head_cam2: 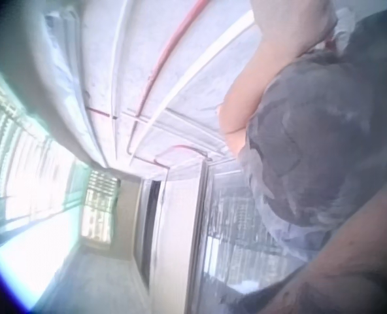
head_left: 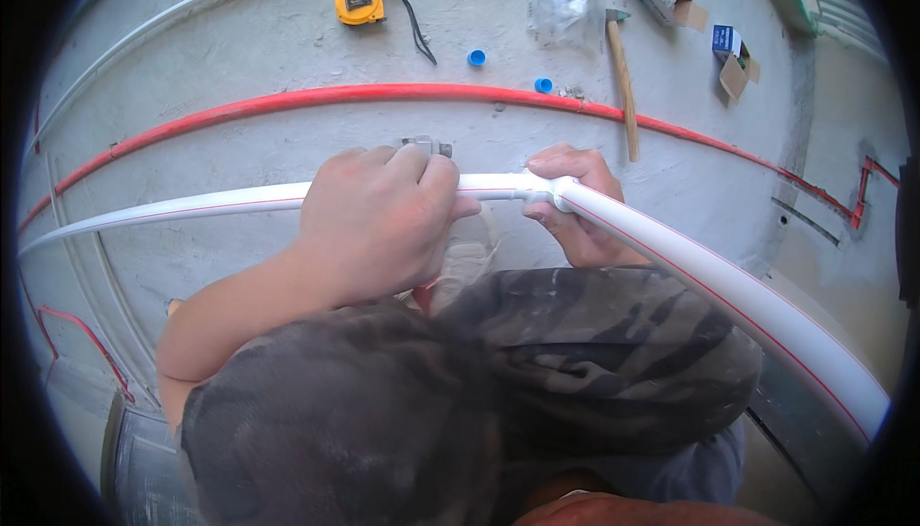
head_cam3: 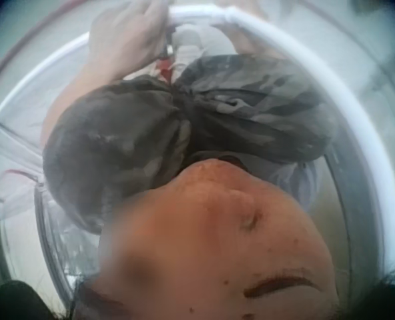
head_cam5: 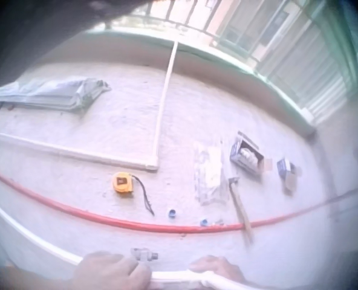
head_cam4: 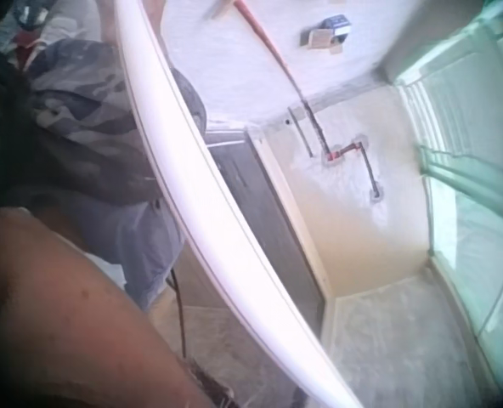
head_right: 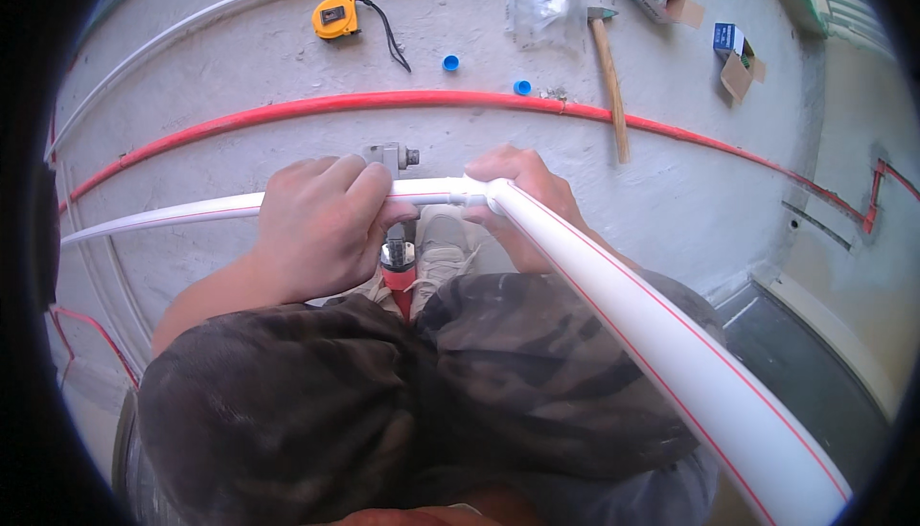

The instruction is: The person assembles white PVC pipes and fittings on a concrete floor. They repeatedly pick up pipe segments and elbow joints, insert the pipes into the fittings, and tighten the connections by hand. The person handles multiple pipe pieces and fittings throughout the task.

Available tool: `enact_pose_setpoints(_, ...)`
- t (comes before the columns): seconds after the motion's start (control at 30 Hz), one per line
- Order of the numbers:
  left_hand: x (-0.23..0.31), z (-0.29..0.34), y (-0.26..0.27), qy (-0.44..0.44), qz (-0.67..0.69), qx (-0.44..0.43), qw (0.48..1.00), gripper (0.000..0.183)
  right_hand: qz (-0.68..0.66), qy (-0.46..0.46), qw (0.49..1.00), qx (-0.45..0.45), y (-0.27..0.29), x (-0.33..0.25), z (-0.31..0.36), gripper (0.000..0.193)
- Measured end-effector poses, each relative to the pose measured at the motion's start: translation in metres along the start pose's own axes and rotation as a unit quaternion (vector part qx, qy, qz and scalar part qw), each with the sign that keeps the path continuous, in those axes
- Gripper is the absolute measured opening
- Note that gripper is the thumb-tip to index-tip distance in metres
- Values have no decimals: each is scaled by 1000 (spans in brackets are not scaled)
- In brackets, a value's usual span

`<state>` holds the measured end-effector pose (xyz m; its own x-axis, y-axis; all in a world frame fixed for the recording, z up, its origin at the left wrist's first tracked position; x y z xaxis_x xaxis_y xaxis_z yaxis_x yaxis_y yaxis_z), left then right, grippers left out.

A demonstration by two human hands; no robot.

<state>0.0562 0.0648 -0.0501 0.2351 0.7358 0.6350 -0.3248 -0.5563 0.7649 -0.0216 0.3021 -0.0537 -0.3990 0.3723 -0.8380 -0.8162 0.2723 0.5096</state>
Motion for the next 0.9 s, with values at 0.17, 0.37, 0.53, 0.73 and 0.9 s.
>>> enact_pose_setpoints(0.17,1,-3,-3,-7,-2,-2,1000,29,9,30,999,-7,-2,6,1,47)
enact_pose_setpoints(0.37,3,-4,-1,-4,4,-22,1000,27,-62,39,997,-14,0,0,-18,28)
enact_pose_setpoints(0.53,1,-4,-7,-11,16,-5,1000,28,-74,57,995,-24,-2,-2,-22,28)
enact_pose_setpoints(0.73,3,-4,-7,-14,14,-5,1000,28,-116,77,989,44,-20,1,-4,37)
enact_pose_setpoints(0.9,3,-1,-6,-9,12,-13,1000,28,-105,84,991,21,-21,-3,-8,42)
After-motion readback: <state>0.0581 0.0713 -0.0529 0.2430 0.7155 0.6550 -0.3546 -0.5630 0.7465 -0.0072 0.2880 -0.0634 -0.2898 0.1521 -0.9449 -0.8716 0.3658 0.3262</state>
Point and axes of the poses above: each hand's wrist, its own z-axis away from the middle knuckle, its own y-axis out of the back of the hand, x = y × z, the point moved 3 cm from there along -z, towards the middle knuckle, and after that the axes turned 14 degrees about -x, right-handed, at the moved point
